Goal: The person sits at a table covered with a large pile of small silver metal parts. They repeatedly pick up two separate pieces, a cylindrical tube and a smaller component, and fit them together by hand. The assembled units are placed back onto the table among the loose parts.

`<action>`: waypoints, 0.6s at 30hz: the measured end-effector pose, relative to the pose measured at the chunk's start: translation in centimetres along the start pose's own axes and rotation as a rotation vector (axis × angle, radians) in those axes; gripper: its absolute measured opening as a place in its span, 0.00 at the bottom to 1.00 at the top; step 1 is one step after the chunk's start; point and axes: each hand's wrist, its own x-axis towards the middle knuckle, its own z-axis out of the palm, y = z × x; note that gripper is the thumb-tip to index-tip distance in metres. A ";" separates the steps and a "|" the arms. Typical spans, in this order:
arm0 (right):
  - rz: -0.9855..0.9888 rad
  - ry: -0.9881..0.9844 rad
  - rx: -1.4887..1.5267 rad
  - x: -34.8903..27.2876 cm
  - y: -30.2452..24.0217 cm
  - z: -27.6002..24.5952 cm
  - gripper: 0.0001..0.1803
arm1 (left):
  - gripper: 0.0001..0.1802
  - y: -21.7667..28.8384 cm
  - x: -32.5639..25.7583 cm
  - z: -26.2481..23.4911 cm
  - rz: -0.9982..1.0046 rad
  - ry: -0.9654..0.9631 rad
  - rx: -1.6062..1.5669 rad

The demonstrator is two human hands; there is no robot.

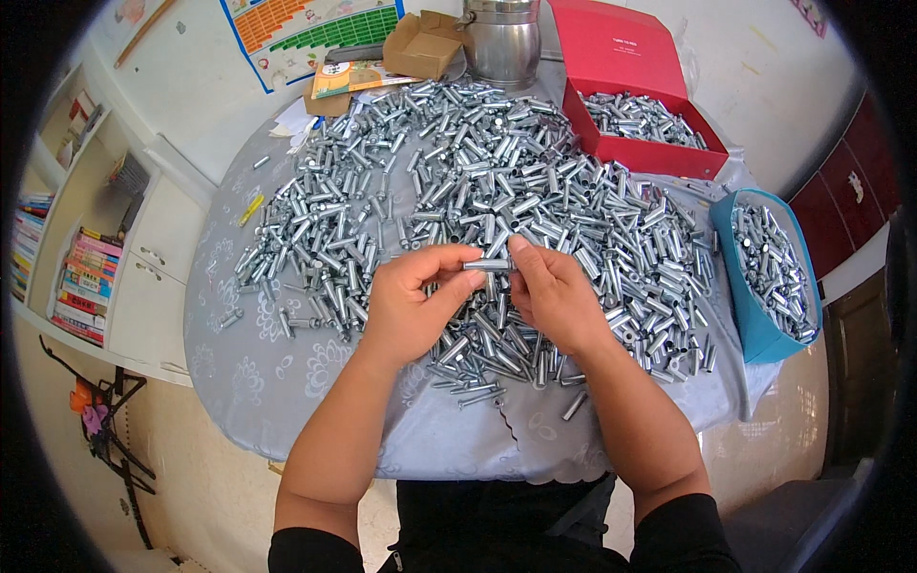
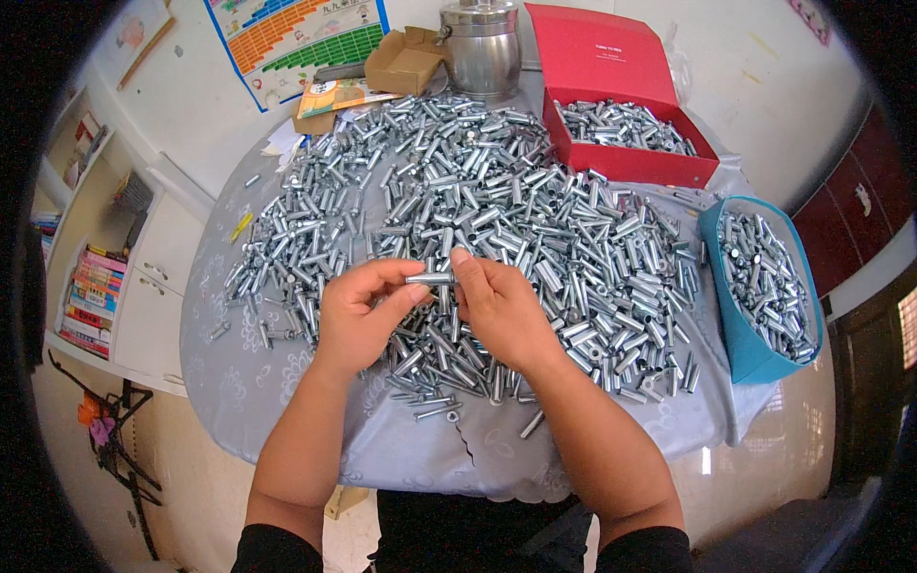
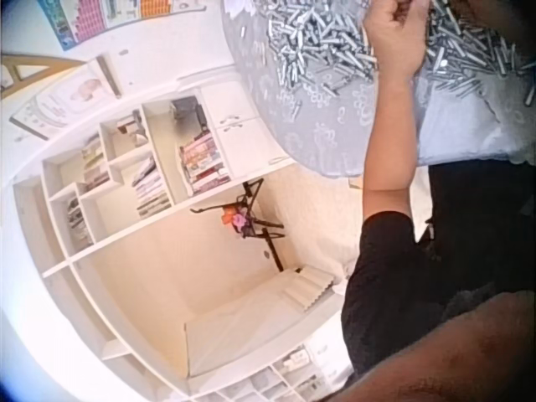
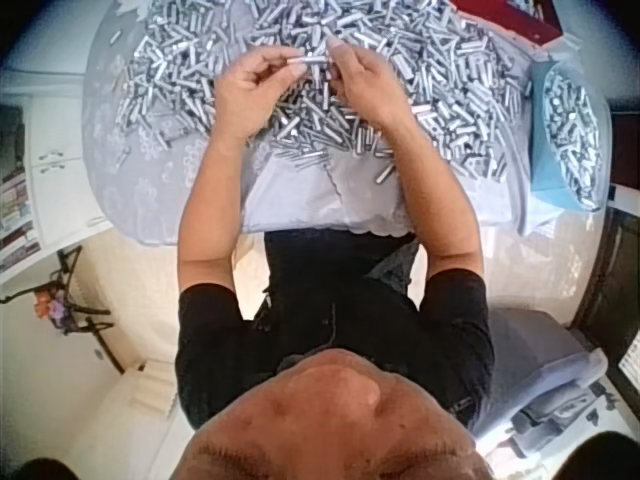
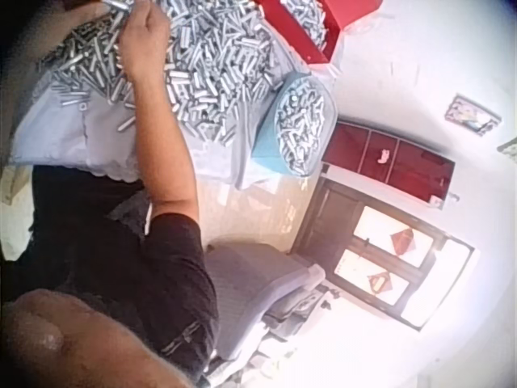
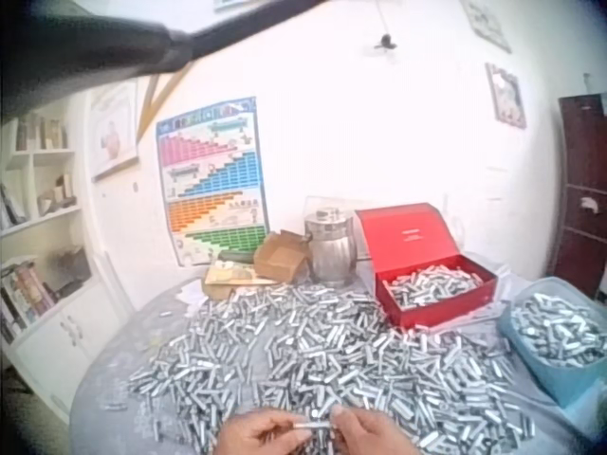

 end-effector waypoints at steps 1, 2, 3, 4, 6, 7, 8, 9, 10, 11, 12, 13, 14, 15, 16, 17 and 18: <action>-0.017 0.008 -0.027 0.1 0.1 0.0 0.27 | 0.09 0.6 0.0 -0.2 0.047 -0.007 0.123; -0.033 0.015 -0.053 0.1 0.3 -0.1 0.27 | 0.09 1.0 0.0 -0.2 0.093 -0.015 0.246; -0.050 0.024 -0.080 0.2 0.4 -0.1 0.27 | 0.09 1.0 0.0 -0.2 0.088 -0.023 0.216; -0.073 0.030 -0.109 0.1 0.4 -0.1 0.27 | 0.09 1.0 0.0 -0.2 0.082 -0.028 0.187; -0.121 0.044 -0.167 0.1 0.4 0.0 0.27 | 0.09 0.9 -0.1 0.1 0.034 -0.021 0.064; -0.140 0.053 -0.181 0.1 0.5 0.1 0.27 | 0.10 0.6 -0.2 0.3 -0.008 -0.006 -0.028; -0.159 0.062 -0.194 0.1 0.7 0.3 0.27 | 0.10 0.4 -0.3 0.4 -0.050 0.010 -0.120; -0.178 0.071 -0.208 0.2 0.8 0.4 0.26 | 0.10 0.3 -0.4 0.4 -0.093 0.013 -0.155; -0.203 0.075 -0.209 0.2 0.9 0.4 0.25 | 0.10 0.3 -0.2 0.4 -0.135 0.011 -0.194; -0.228 0.079 -0.210 0.2 1.0 0.3 0.24 | 0.10 0.2 -0.1 0.4 -0.176 0.008 -0.233; -0.252 0.082 -0.211 0.2 1.0 0.3 0.23 | 0.09 0.3 -0.1 0.4 -0.187 0.010 -0.263; -0.278 0.070 -0.209 0.2 1.1 0.2 0.20 | 0.09 0.3 0.0 0.4 -0.199 0.013 -0.290; -0.304 0.059 -0.207 0.3 1.2 0.1 0.18 | 0.09 0.4 0.0 0.3 -0.210 0.017 -0.317; -0.330 0.048 -0.205 0.3 1.3 0.1 0.15 | 0.10 0.4 0.1 0.1 -0.241 0.010 -0.326; -0.371 0.024 -0.180 0.2 1.1 0.1 0.13 | 0.12 0.3 0.2 -0.1 -0.271 0.004 -0.335; -0.412 0.001 -0.155 0.0 0.6 0.2 0.10 | 0.13 0.3 0.3 -0.4 -0.302 -0.001 -0.345; -0.453 -0.022 -0.130 -0.1 0.4 0.3 0.08 | 0.14 0.0 0.3 -0.8 -0.323 0.017 -0.346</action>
